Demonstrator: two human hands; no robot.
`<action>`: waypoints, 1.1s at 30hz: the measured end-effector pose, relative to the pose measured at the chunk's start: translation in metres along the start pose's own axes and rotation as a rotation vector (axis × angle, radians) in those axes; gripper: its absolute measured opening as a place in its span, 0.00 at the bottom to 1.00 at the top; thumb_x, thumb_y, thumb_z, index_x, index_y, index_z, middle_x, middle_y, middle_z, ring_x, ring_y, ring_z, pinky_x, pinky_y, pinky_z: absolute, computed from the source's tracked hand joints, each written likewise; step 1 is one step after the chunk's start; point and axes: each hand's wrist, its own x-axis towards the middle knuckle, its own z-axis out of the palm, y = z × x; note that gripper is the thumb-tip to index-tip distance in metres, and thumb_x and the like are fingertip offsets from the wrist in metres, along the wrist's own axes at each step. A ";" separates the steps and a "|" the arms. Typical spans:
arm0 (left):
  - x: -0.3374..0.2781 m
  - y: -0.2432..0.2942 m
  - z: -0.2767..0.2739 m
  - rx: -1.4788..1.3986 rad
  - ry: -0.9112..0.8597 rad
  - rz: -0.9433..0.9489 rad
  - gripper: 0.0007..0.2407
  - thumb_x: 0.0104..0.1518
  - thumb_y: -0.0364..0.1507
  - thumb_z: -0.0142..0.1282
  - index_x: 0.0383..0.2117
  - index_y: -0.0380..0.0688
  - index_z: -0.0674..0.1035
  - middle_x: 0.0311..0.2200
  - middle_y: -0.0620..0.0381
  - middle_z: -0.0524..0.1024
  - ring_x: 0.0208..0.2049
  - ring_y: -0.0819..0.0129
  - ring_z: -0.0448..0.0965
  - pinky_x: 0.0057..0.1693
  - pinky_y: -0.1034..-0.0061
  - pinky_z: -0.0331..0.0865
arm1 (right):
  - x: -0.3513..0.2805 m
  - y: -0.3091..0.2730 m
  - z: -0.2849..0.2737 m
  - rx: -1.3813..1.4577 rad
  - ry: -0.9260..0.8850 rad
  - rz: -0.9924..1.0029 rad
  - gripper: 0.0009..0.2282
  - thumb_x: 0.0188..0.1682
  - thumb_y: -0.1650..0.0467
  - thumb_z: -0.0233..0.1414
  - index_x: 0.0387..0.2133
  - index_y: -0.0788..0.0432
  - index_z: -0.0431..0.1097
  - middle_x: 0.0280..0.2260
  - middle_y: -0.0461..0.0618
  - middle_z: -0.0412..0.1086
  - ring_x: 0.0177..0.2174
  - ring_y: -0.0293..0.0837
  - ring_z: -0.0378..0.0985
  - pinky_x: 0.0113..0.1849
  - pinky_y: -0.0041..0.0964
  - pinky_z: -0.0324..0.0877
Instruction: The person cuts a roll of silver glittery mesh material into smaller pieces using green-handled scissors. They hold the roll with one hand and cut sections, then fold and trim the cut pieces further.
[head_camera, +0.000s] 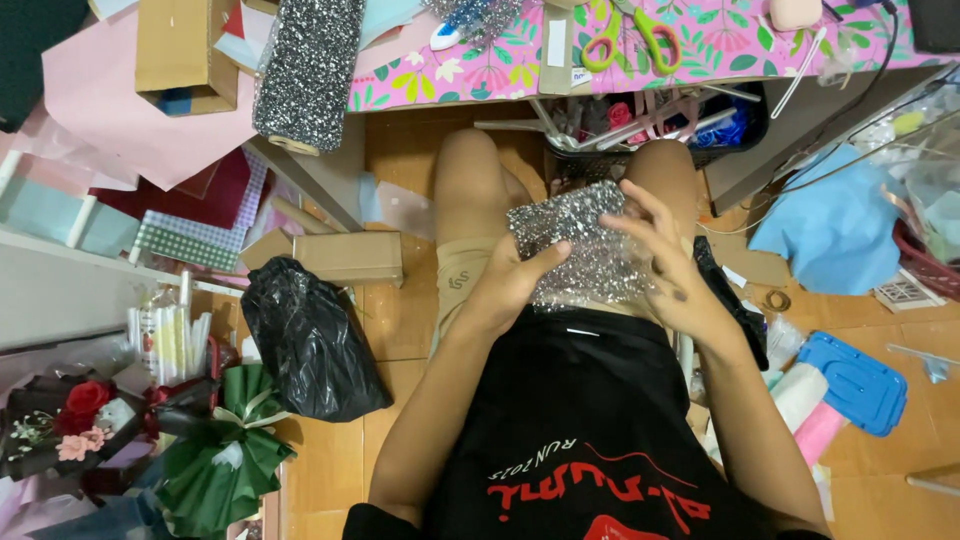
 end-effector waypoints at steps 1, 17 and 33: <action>0.000 0.000 -0.004 -0.002 -0.001 0.001 0.10 0.55 0.27 0.67 0.39 0.37 0.80 0.32 0.58 0.78 0.34 0.71 0.79 0.40 0.74 0.76 | 0.002 0.005 0.001 -0.002 -0.001 0.000 0.38 0.49 0.39 0.31 0.64 0.47 0.60 0.70 0.63 0.38 0.64 0.61 0.40 0.63 0.64 0.38; 0.017 -0.032 -0.037 0.440 -0.442 -0.168 0.07 0.53 0.26 0.63 0.33 0.35 0.81 0.27 0.56 0.75 0.28 0.70 0.76 0.35 0.74 0.77 | -0.014 0.069 -0.057 0.618 0.790 0.369 0.10 0.52 0.72 0.58 0.47 0.57 0.74 0.38 0.48 0.75 0.36 0.40 0.81 0.39 0.37 0.82; 0.042 -0.084 -0.050 -0.210 0.013 -0.198 0.07 0.51 0.22 0.67 0.35 0.35 0.83 0.37 0.50 0.83 0.39 0.65 0.82 0.51 0.73 0.76 | -0.024 0.041 -0.051 0.190 0.750 0.475 0.16 0.48 0.75 0.43 0.48 0.58 0.71 0.38 0.42 0.71 0.35 0.33 0.71 0.35 0.26 0.66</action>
